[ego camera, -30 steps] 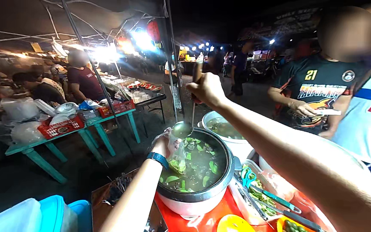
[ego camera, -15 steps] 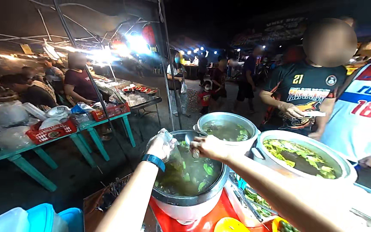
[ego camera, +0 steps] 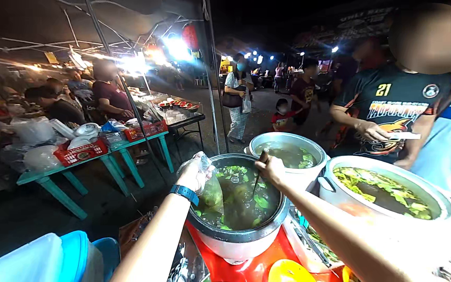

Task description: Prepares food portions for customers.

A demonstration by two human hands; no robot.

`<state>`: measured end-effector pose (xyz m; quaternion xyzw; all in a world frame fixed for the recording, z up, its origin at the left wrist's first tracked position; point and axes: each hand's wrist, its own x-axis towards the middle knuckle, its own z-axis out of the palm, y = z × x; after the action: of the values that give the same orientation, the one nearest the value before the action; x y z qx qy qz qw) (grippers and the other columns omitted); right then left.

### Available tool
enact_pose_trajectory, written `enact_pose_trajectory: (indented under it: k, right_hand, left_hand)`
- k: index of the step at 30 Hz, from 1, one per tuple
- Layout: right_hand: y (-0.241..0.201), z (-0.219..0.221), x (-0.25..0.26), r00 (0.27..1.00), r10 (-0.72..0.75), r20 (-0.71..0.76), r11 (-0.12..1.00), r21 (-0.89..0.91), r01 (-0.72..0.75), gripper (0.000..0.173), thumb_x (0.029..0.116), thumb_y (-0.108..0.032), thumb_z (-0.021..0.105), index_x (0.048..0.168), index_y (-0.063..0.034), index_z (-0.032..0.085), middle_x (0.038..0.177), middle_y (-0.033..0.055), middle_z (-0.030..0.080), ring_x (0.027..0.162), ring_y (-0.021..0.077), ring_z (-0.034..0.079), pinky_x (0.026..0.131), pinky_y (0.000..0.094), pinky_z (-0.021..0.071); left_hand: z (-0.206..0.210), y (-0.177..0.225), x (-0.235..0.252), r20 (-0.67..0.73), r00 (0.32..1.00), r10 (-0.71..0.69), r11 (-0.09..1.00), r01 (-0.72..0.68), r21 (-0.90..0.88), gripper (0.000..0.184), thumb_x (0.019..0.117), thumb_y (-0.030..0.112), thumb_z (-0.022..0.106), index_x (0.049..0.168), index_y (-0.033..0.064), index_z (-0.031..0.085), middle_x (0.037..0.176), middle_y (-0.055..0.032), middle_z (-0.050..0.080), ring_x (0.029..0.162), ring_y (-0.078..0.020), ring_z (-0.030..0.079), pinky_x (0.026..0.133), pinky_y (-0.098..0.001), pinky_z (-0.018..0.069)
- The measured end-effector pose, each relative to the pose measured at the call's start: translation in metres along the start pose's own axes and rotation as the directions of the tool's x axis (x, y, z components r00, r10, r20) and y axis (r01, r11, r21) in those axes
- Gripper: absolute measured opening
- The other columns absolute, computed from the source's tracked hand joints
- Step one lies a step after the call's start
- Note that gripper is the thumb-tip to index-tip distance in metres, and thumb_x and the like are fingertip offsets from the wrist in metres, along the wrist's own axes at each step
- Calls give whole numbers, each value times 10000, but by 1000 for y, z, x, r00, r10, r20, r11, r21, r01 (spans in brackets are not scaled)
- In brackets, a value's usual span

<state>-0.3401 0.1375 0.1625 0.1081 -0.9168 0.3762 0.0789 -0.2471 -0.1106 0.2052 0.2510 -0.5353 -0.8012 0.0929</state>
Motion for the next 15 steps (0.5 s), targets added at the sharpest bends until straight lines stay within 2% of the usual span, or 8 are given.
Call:
enact_pose_trajectory:
  k: [1,3,5,9,12,13,15]
  right_hand:
    - [-8,-11,8,999,49,13,999,2,-49,363,998,-358,665,1003,2,715,887,212,722,848,388,717,810,620,550]
    - [-26,-31,18,997,73,-5,997,5,-73,388,996,-377,659,963,7,708,866,191,726,820,353,723,804,587,558]
    - [-51,-52,24,999,46,-26,999,29,-45,395,991,-367,668,961,26,695,870,201,704,813,355,699,786,582,539]
    - [-108,-90,30,995,-33,-90,996,76,40,404,959,-384,704,965,19,692,877,185,699,789,321,702,764,552,565]
    - [-152,-112,27,985,-97,-146,991,75,108,379,948,-386,708,951,-7,691,877,151,697,765,276,704,735,512,577]
    - [-166,-115,25,980,-123,-154,989,64,134,370,949,-387,709,954,-17,692,875,142,696,757,267,701,727,504,576]
    - [-190,-116,15,967,-203,-154,977,36,210,327,946,-369,714,935,-42,697,834,111,689,722,244,689,689,482,569]
  left_hand:
    - [-1,-1,-1,6,1000,1,1000,-1,1,376,1040,456,535,1186,114,596,834,-85,613,589,-157,569,522,-283,491]
    - [-1,-3,-3,18,1000,-3,1000,3,-3,368,1038,450,539,1193,120,592,848,-83,614,603,-157,577,530,-278,495]
    - [-1,-7,-1,31,999,-8,1000,8,7,360,1038,447,540,1187,123,591,838,-80,608,591,-151,568,515,-273,485]
    - [3,-18,3,19,1000,-5,998,4,60,398,1034,463,546,1224,116,594,878,-92,621,627,-169,585,542,-298,500]
    - [8,-24,6,14,1000,-21,998,20,53,425,1036,451,552,1275,103,598,1028,-122,646,816,-227,628,689,-379,540]
    - [12,-26,5,16,1000,-14,999,13,46,412,1046,438,538,1273,99,595,1007,-124,640,792,-225,625,667,-372,537]
    - [17,-30,3,72,996,56,996,-61,68,403,1072,444,471,1264,106,577,895,-104,623,662,-183,604,568,-319,519]
